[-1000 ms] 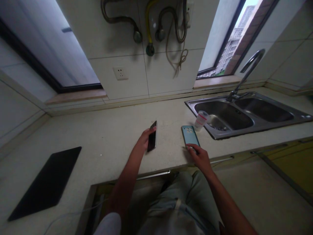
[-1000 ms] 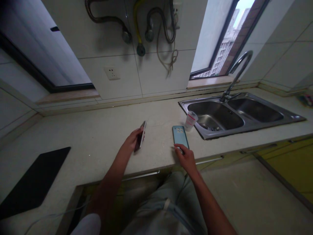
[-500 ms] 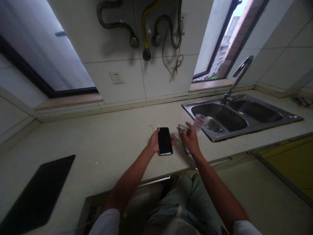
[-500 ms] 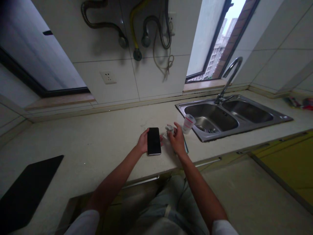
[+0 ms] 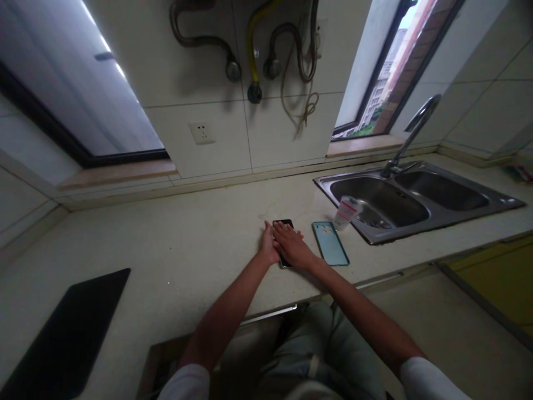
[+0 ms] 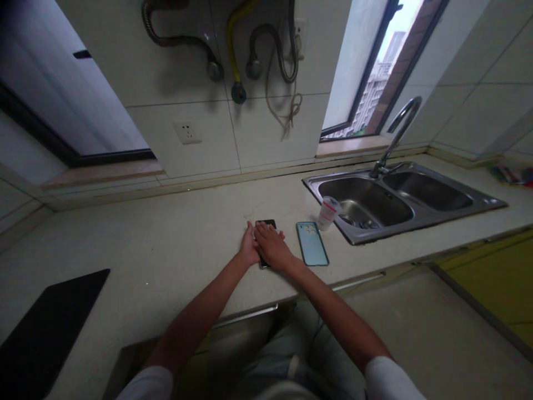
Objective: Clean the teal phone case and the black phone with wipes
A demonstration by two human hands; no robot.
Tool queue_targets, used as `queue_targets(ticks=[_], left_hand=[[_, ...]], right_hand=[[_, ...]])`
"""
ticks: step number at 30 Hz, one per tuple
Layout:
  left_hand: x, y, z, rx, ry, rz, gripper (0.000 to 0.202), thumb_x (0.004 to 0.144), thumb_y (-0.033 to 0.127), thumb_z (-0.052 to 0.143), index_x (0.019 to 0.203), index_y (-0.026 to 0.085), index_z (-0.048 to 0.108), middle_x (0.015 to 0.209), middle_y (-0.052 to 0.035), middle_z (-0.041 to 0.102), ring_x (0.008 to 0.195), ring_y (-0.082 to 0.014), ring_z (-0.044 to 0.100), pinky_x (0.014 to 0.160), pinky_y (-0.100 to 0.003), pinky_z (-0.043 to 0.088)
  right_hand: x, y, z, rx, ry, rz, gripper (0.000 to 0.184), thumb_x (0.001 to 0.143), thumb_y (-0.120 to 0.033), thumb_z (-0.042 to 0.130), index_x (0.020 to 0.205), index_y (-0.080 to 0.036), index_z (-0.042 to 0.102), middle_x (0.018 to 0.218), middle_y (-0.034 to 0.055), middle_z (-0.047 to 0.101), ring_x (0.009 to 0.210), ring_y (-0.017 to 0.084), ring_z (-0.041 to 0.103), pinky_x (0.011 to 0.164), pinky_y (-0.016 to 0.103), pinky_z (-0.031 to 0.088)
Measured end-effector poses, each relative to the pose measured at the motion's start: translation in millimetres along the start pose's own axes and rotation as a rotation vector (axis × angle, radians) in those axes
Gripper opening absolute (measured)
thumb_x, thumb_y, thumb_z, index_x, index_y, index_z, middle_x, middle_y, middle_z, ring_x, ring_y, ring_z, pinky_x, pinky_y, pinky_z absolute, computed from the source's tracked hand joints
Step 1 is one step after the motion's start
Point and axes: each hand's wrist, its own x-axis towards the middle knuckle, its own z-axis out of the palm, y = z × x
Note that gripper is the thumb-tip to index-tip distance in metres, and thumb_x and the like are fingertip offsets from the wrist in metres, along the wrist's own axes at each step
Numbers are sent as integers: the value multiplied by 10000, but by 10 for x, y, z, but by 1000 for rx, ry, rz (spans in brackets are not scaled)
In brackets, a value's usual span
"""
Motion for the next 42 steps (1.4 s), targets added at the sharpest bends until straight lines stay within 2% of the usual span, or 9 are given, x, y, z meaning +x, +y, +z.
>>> queue_targets(ticks=[2,5,12,17,22,26,29,35,42], left_hand=[[-1,11,-6,31,41,-12,927,842,837,234,1197,76,625,980,-226,731,992,-351,704,943,-538,496],[-11,16,-12,57,34,25,868,870,803,230,1157,85,624,952,-217,733,922,-339,719,863,-521,530],[-18,-17,-1,65,14,66,720,929,697,282,1122,93,622,962,-203,732,883,-306,727,825,-486,547],[-3,4,-38,75,-1,45,791,918,734,245,1164,81,617,979,-208,734,886,-308,725,857,-497,534],[38,18,-47,26,-5,17,934,875,809,195,1196,42,619,1037,-242,723,1020,-356,693,983,-550,464],[60,10,-20,-22,-44,76,780,927,739,252,1240,133,629,1146,-157,722,1184,-338,626,1076,-524,398],[53,2,-11,19,0,74,707,939,705,308,1229,157,648,1146,-134,728,1210,-323,614,1076,-488,412],[61,-23,-30,55,9,59,686,911,724,370,1157,169,689,1103,-127,743,1177,-317,639,1041,-462,448],[60,-10,-70,1,49,8,720,899,746,364,1185,163,676,1074,-130,751,1145,-307,662,1055,-467,440]], right_hand=[[-179,-52,-34,-26,-25,-67,545,995,-301,468,1468,-32,450,1535,251,414,1480,350,308,1178,585,314],[-475,-176,-74,-45,0,-103,639,982,-369,537,1527,-80,369,1567,224,367,1497,335,272,1178,585,327],[-813,-390,-123,-31,-32,-109,795,938,-347,637,1593,-175,221,1606,155,321,1500,325,255,1203,546,325],[-619,-376,-53,-64,-26,-108,794,953,-471,584,1552,-47,282,1589,245,312,1506,356,221,1202,568,296],[-172,-162,-58,-102,-75,8,694,992,-437,498,1497,20,364,1580,285,298,1504,362,230,1203,558,269],[169,82,-126,-93,-124,66,681,1004,-470,452,1489,5,390,1583,282,292,1504,352,242,1201,549,263],[307,230,-137,-81,-107,107,680,1005,-507,432,1489,-29,409,1585,260,309,1503,349,248,1193,557,271],[278,309,-107,-99,-34,155,650,1024,-479,392,1484,-20,414,1563,274,347,1490,347,288,1178,565,298],[46,195,-153,-111,-81,-52,662,994,-435,506,1509,-39,379,1579,253,327,1501,335,258,1199,560,286]])
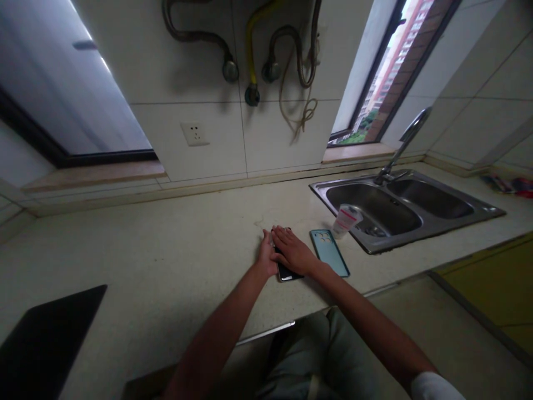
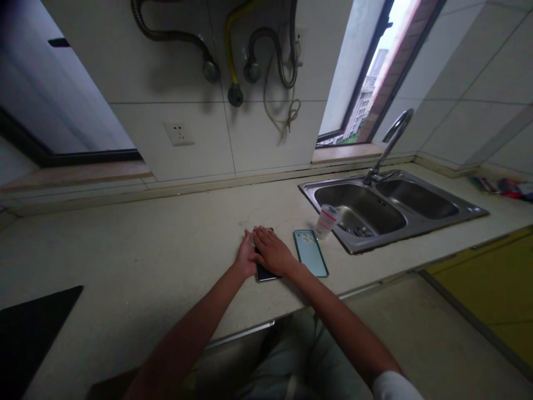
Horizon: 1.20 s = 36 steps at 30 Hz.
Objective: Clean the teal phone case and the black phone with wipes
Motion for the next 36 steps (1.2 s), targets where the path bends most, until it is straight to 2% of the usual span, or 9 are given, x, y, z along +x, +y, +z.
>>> queue_targets(ticks=[5,11,18,21,24,27,29,33,36], left_hand=[[10,12,-5,11,-67,-37,895,883,791,263,1241,59,634,1126,-234,718,1120,-353,670,1012,-496,468],[26,16,-48,-57,-180,-80,907,880,791,229,1351,82,543,1164,-261,696,1106,-376,671,977,-555,460],[6,27,-45,57,-249,-193,882,892,770,267,1319,62,577,1167,-259,693,1116,-386,657,955,-520,468],[-22,20,5,90,-221,-164,832,916,740,258,1288,84,607,1109,-224,719,1060,-356,682,944,-486,481],[-59,11,51,83,-220,-142,805,922,733,256,1271,109,625,1057,-194,736,1017,-335,698,945,-468,485],[-88,6,77,64,-222,-146,787,914,739,276,1272,133,628,1036,-176,742,1000,-332,703,951,-478,483],[-92,3,81,45,-230,-146,763,915,734,295,1280,150,625,1038,-168,744,1000,-334,702,952,-490,482],[-65,-9,78,3,-238,-136,737,915,724,320,1289,168,626,1069,-160,740,1039,-342,689,962,-495,477],[-48,-16,85,-15,-166,-99,743,914,731,317,1297,174,626,1107,-149,734,1096,-341,668,994,-480,462]], right_hand=[[-333,-121,32,19,-1,-93,741,960,-429,585,1533,-35,328,1583,254,311,1515,336,202,1196,559,307],[-777,-235,-33,70,36,-150,707,971,-157,529,1593,-144,193,1595,176,335,1514,280,213,1188,531,341],[-966,-97,-112,242,76,5,918,801,103,378,1603,-284,157,1630,85,284,1464,210,338,1129,398,447],[-876,8,-81,304,192,136,903,790,99,352,1586,-311,238,1624,58,306,1448,202,373,1130,406,447],[-657,150,-40,335,336,245,681,905,-20,411,1542,-256,370,1587,96,387,1427,232,422,1120,448,457],[-378,297,-30,315,420,365,386,976,-187,457,1320,-198,633,1523,133,483,1351,281,526,1096,493,471],[-205,354,-54,313,435,403,329,984,-238,459,1187,-184,712,1457,142,557,1299,300,574,1078,504,482],[47,289,-149,284,303,380,345,968,-177,438,1128,-219,742,1375,93,637,1184,267,655,1019,462,532],[138,132,-196,225,184,234,409,930,-79,434,1184,-237,714,1339,63,665,1227,233,628,1049,428,512]])
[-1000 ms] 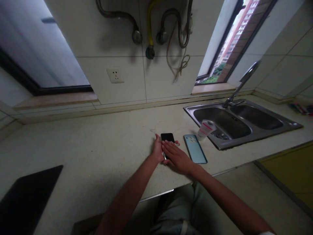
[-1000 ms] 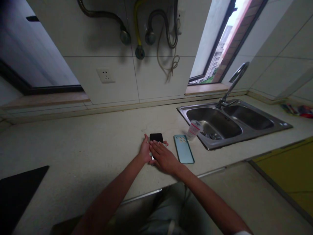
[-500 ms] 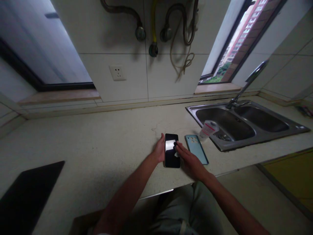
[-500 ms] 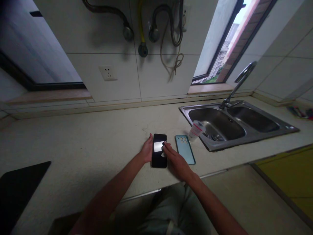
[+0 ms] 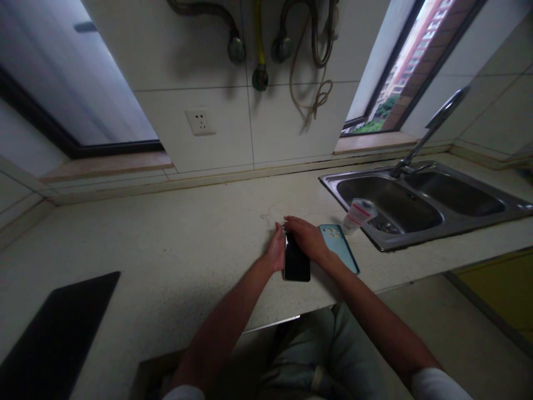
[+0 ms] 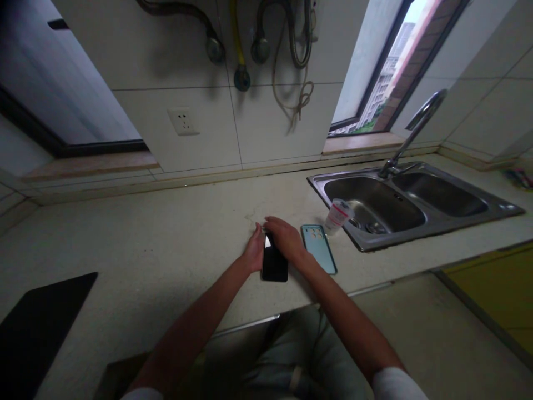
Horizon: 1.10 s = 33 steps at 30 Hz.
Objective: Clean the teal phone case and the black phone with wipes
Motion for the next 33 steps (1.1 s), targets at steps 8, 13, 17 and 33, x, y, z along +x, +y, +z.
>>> queue_targets(ticks=[8,13,17,33], left_hand=[[-4,38,-17,-27,-2,-13,923,851,829,273,1323,107,599,1172,-203,705,1165,-349,637,1034,-485,441],[16,36,-62,12,-15,2,914,876,793,266,1353,72,564,1204,-242,685,1174,-374,631,1025,-515,442],[26,27,-85,16,-13,42,846,921,720,285,1384,52,521,1196,-253,684,1150,-360,649,1017,-515,442],[2,35,-20,6,53,34,771,921,707,326,1315,99,591,1161,-213,707,1129,-355,658,1014,-516,445]], right_hand=[[-372,-196,104,-126,59,-250,326,939,-87,490,1131,-209,723,1292,114,669,1262,273,566,1063,488,460],[-800,-257,60,-218,60,-166,256,923,-127,580,1094,-224,744,996,97,681,888,236,604,788,375,499],[-967,-212,20,-194,62,-167,284,936,-120,562,1143,-228,725,932,76,670,832,218,577,738,336,459],[-730,-259,89,-201,144,-81,283,955,-145,485,1074,-218,731,923,88,678,844,227,594,734,338,479]])
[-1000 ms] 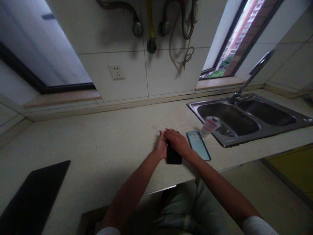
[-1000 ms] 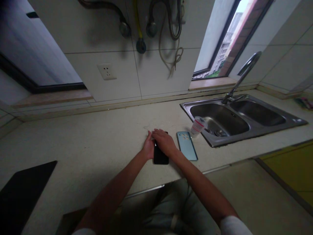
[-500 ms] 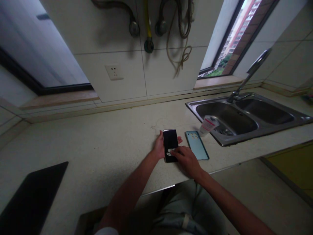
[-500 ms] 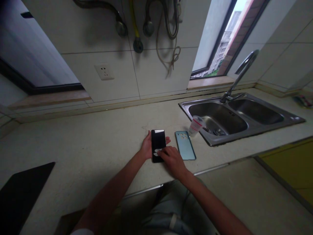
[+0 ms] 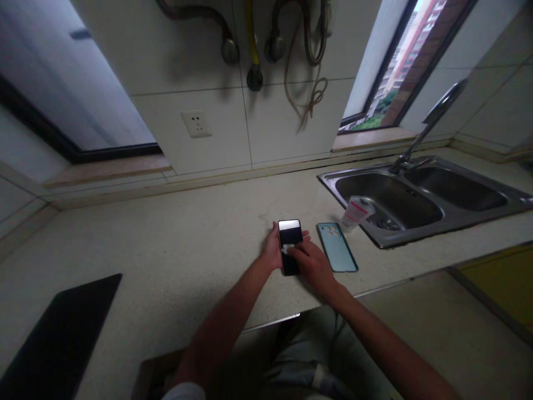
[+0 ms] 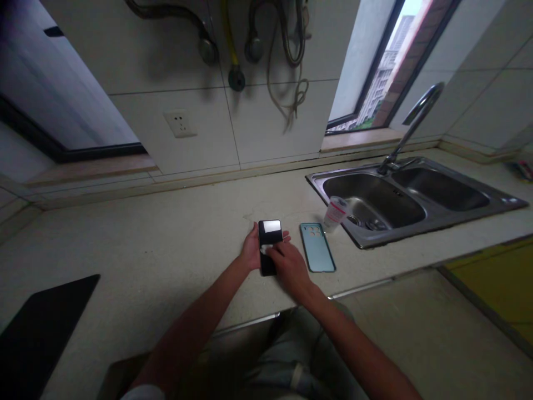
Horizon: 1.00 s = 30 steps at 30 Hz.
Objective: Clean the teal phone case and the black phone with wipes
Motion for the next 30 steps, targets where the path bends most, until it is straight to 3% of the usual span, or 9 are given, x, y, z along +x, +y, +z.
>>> queue_targets(ticks=[4,8,14,19,23,27,30], left_hand=[[4,-14,-43,-10,-60,11,811,917,707,333,1393,74,508,1235,-261,661,1174,-363,631,1013,-529,427],[6,-4,-54,-2,-58,1,811,907,721,335,1334,68,558,1181,-250,686,1108,-360,659,977,-511,452],[-12,32,-31,-6,22,-5,761,918,715,320,1105,63,667,953,-211,727,893,-315,705,845,-470,518],[-69,41,19,-21,5,46,686,875,753,416,997,129,674,779,-112,688,703,-226,669,714,-399,541],[-58,42,34,-59,20,108,647,843,762,491,907,138,650,624,-17,583,533,-131,558,574,-285,494],[27,27,0,-27,186,290,474,765,613,735,764,164,586,539,38,516,475,-96,513,499,-218,433],[73,16,-18,7,297,459,435,621,436,901,794,194,584,599,54,579,515,-107,568,553,-225,474]], right_hand=[[-345,-183,-76,26,-94,-116,225,972,-183,525,1055,-237,727,885,51,691,795,206,594,706,325,450],[-399,-37,-232,-2,-130,-126,199,961,-168,547,1013,-232,729,865,51,691,773,206,594,683,322,433],[-297,285,-287,12,-122,103,231,942,-141,508,971,-204,728,861,83,666,794,223,612,685,324,473],[-301,67,-205,364,-140,179,214,978,-212,456,959,-209,670,921,78,661,840,208,645,738,322,526],[-318,-131,-194,598,-17,374,206,994,-331,467,910,-214,614,835,55,642,758,198,618,687,311,518],[-330,-235,-184,879,121,635,273,939,-468,559,897,-206,621,745,15,607,650,167,563,588,272,480],[-324,-304,-149,1021,216,777,312,870,-509,653,875,-197,651,723,-2,601,641,146,546,601,259,469]])
